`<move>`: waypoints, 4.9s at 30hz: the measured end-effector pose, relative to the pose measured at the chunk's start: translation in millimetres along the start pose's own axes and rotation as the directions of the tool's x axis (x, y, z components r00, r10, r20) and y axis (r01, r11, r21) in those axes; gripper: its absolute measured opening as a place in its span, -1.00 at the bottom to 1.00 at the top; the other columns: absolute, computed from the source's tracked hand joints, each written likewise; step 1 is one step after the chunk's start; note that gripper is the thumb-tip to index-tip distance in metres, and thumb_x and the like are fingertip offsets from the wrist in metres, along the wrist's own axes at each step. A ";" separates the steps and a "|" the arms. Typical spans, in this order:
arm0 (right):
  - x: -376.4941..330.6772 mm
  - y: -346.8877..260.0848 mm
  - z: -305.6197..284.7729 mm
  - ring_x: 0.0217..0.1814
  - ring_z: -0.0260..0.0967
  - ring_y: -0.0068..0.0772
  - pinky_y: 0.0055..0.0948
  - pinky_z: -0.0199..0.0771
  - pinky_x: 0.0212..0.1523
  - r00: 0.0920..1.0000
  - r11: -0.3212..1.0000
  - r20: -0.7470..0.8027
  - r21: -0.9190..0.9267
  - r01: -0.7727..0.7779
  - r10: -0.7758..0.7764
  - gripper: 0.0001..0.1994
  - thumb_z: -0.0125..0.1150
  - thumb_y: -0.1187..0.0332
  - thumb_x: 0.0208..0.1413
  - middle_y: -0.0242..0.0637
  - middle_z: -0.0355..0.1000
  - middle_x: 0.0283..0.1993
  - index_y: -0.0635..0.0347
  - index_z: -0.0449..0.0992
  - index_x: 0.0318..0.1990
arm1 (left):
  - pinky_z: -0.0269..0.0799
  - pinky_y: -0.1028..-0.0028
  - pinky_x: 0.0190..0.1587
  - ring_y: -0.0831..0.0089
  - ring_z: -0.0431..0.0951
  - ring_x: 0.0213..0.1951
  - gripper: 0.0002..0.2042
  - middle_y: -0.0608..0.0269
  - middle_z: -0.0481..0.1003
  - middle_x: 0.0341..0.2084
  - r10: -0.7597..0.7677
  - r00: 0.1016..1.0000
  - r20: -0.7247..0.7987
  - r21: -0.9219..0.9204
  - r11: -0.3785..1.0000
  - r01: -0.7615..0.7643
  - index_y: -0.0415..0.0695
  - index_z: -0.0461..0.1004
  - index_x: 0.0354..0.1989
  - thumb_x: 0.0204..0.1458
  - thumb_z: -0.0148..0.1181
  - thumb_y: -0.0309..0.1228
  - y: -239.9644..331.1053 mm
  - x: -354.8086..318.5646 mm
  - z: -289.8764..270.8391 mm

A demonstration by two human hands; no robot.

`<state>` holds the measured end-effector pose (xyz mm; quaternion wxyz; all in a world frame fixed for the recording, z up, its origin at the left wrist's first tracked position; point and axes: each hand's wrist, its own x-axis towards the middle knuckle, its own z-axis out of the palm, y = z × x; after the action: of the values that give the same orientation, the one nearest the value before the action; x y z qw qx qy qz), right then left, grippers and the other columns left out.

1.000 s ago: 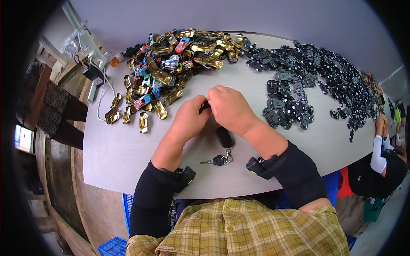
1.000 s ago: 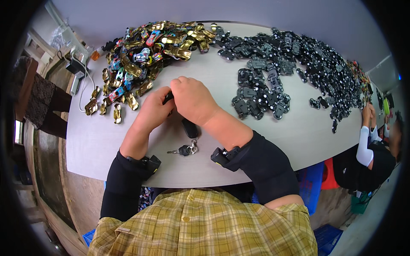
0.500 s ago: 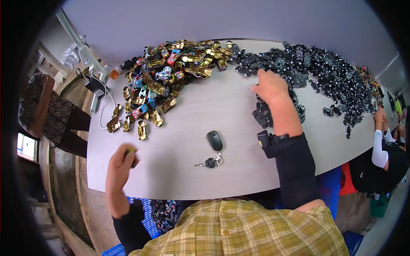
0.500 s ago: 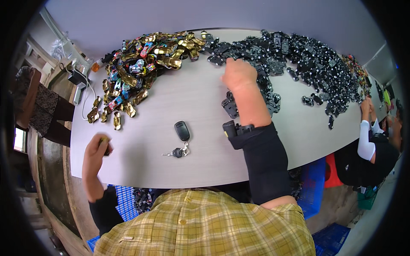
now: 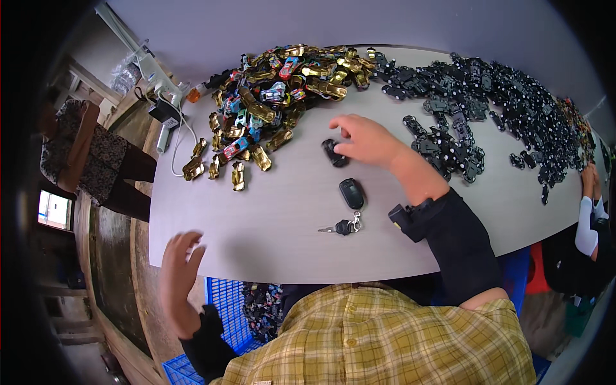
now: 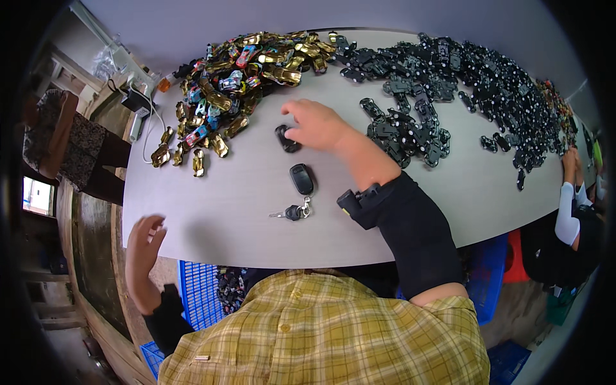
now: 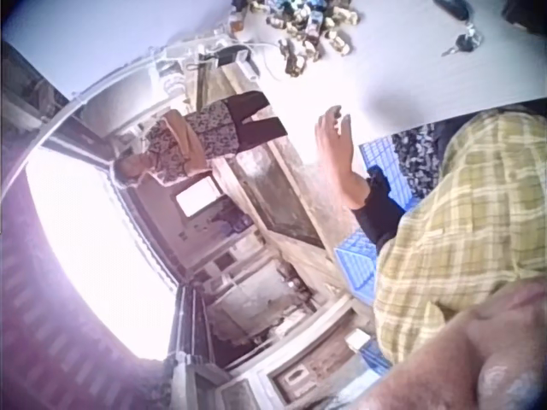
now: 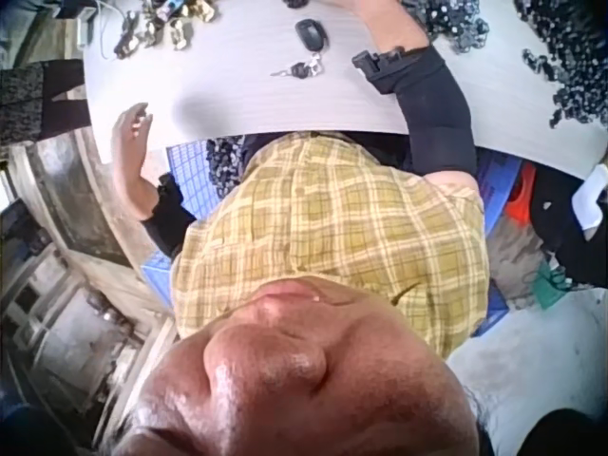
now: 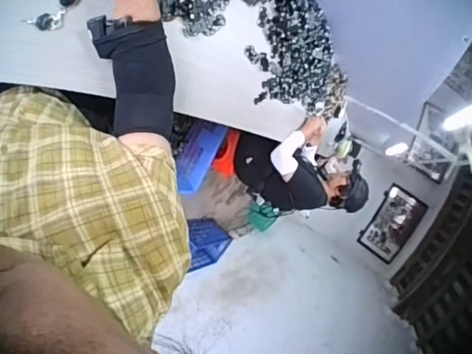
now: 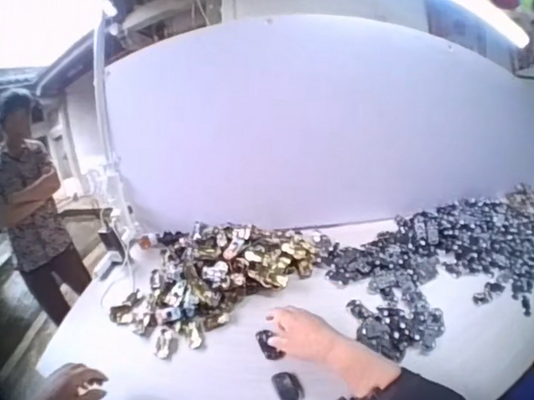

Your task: The person assembles small keychains by hand at a table. They pick up a black plastic base and a small colorful car-shaped charm, then press the two parts together. The person repeats this process with multiple units, placing each completed keychain on the table.

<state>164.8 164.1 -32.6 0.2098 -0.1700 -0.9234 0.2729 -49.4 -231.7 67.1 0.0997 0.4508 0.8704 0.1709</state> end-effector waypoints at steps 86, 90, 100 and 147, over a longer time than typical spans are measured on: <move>-9.0 -24.4 16.8 -0.17 0.27 -0.69 -0.60 0.37 -0.11 0.976 0.626 -0.018 0.770 -0.125 0.216 -0.66 0.24 0.52 0.16 -0.50 0.34 -0.19 0.09 0.33 0.05 | 0.51 0.57 -0.15 0.58 0.53 -0.17 -0.58 0.31 0.51 -0.16 0.180 0.964 0.194 -0.977 0.127 0.173 -0.20 0.38 0.23 0.19 0.22 -0.43 158.0 181.9 151.2; -7.8 -24.6 19.0 -0.26 0.31 -0.68 -0.58 0.40 -0.20 0.974 0.610 -0.050 0.787 -0.099 0.222 -0.67 0.28 0.51 0.13 -0.48 0.37 -0.28 0.11 0.34 0.01 | 0.55 0.54 -0.16 0.56 0.55 -0.20 -0.57 0.29 0.55 -0.16 0.192 0.960 0.206 -0.973 0.145 0.179 -0.20 0.38 0.23 0.18 0.23 -0.44 154.3 184.4 154.3; -8.2 -23.3 15.0 -0.23 0.35 -0.65 -0.57 0.44 -0.16 0.976 0.559 -0.011 0.822 -0.115 0.217 -0.72 0.29 0.51 0.13 -0.43 0.42 -0.24 0.13 0.38 -0.03 | 0.57 0.52 -0.17 0.53 0.57 -0.15 -0.56 0.25 0.55 -0.13 0.209 0.959 0.190 -0.978 0.126 0.167 -0.20 0.36 0.24 0.18 0.21 -0.47 156.2 182.4 153.0; -9.0 -22.2 7.6 -0.18 0.35 -0.69 -0.59 0.44 -0.10 0.986 0.459 -0.024 0.887 -0.055 0.163 -0.72 0.30 0.50 0.14 -0.48 0.43 -0.20 0.12 0.43 -0.02 | 0.49 0.56 -0.20 0.59 0.51 -0.23 -0.56 0.28 0.55 -0.19 0.245 0.963 0.115 -0.991 0.096 0.094 -0.19 0.39 0.23 0.15 0.23 -0.51 161.9 177.8 146.0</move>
<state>164.4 139.4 -28.2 0.2976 -0.1101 -0.6244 0.7138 18.0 30.8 -8.2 0.4760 0.3287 0.4843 0.6564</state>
